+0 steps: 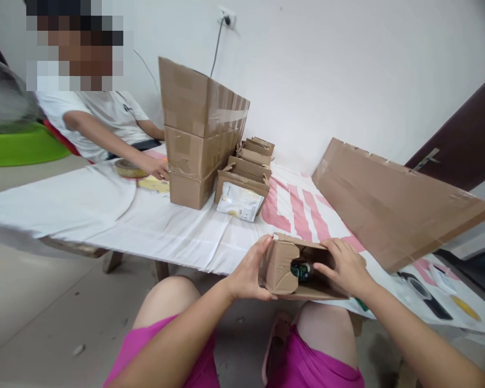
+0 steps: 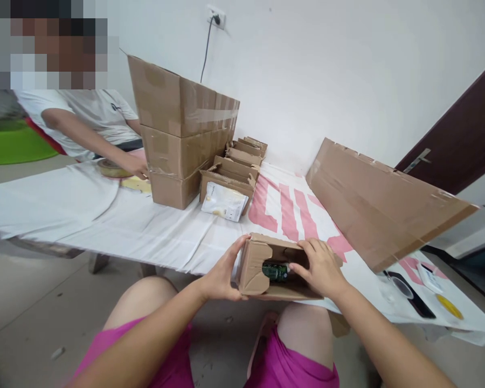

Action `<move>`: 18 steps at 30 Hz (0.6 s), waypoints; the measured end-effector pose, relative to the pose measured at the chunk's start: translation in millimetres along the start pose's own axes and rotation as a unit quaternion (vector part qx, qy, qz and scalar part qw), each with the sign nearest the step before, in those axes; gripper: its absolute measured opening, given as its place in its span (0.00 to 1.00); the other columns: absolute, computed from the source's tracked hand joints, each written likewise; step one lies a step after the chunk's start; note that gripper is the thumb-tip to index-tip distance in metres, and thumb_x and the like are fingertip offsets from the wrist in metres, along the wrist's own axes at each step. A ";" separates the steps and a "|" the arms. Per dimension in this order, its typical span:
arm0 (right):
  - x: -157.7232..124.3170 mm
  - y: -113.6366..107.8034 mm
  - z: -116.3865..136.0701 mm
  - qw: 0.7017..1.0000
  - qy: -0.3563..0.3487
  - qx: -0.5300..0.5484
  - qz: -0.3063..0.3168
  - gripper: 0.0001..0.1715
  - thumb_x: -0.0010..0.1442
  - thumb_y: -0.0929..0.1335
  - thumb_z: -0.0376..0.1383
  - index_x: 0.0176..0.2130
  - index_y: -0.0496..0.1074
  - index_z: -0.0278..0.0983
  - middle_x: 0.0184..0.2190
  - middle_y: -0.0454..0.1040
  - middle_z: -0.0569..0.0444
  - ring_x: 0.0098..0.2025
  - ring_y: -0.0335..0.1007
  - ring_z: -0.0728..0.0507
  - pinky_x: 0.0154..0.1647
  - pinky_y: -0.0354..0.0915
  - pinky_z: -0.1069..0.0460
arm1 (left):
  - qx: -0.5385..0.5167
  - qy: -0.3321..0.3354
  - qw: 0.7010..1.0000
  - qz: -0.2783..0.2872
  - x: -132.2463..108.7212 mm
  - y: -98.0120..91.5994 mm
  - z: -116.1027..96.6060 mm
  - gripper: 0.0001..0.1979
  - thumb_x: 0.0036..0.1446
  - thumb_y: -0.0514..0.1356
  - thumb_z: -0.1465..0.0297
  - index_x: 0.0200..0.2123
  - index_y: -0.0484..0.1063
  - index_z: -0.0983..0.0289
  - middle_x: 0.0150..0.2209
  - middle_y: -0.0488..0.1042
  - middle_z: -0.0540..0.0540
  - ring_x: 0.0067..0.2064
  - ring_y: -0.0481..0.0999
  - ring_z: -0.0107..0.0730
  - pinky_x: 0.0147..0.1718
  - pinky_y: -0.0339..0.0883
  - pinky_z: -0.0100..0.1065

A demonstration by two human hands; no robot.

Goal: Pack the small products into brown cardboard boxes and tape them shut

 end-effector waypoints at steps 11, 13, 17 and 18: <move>19.0 6.1 12.1 0.999 -0.024 0.032 0.010 0.25 0.57 0.66 0.43 0.53 0.64 0.39 0.46 0.71 0.46 0.48 0.66 0.37 0.48 0.65 0.42 | 0.019 0.017 0.999 -0.020 6.9 -5.6 -4.0 0.68 0.30 0.69 0.46 0.66 0.31 0.58 0.66 0.43 0.69 0.66 0.48 0.60 0.61 0.46 0.58; 14.4 4.4 17.5 0.998 -0.041 0.043 -0.021 0.30 0.57 0.66 0.43 0.57 0.59 0.39 0.51 0.68 0.44 0.53 0.64 0.36 0.51 0.63 0.39 | 0.012 0.014 1.000 -0.021 7.1 -6.1 -3.9 0.67 0.30 0.70 0.47 0.66 0.33 0.57 0.64 0.48 0.68 0.64 0.51 0.59 0.60 0.48 0.57; 3.9 -2.6 36.4 0.987 -0.089 0.059 -0.119 0.27 0.58 0.66 0.38 0.57 0.62 0.40 0.54 0.65 0.44 0.58 0.58 0.35 0.56 0.59 0.37 | 0.001 0.002 1.000 -0.029 5.0 -6.0 0.6 0.67 0.30 0.71 0.49 0.66 0.32 0.55 0.63 0.50 0.66 0.64 0.52 0.58 0.60 0.49 0.57; 2.0 -3.9 41.8 0.983 -0.104 0.058 -0.137 0.22 0.58 0.66 0.37 0.53 0.67 0.41 0.52 0.68 0.45 0.57 0.60 0.36 0.56 0.60 0.38 | 0.000 0.000 1.000 -0.029 4.5 -5.6 1.9 0.67 0.30 0.71 0.49 0.66 0.31 0.55 0.63 0.50 0.66 0.64 0.52 0.58 0.60 0.49 0.57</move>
Point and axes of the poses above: each hand's wrist, its own x-axis towards the middle knuckle, its own y-axis out of the palm, z = x × y, the point moved 6 cm from there along x, towards the middle knuckle
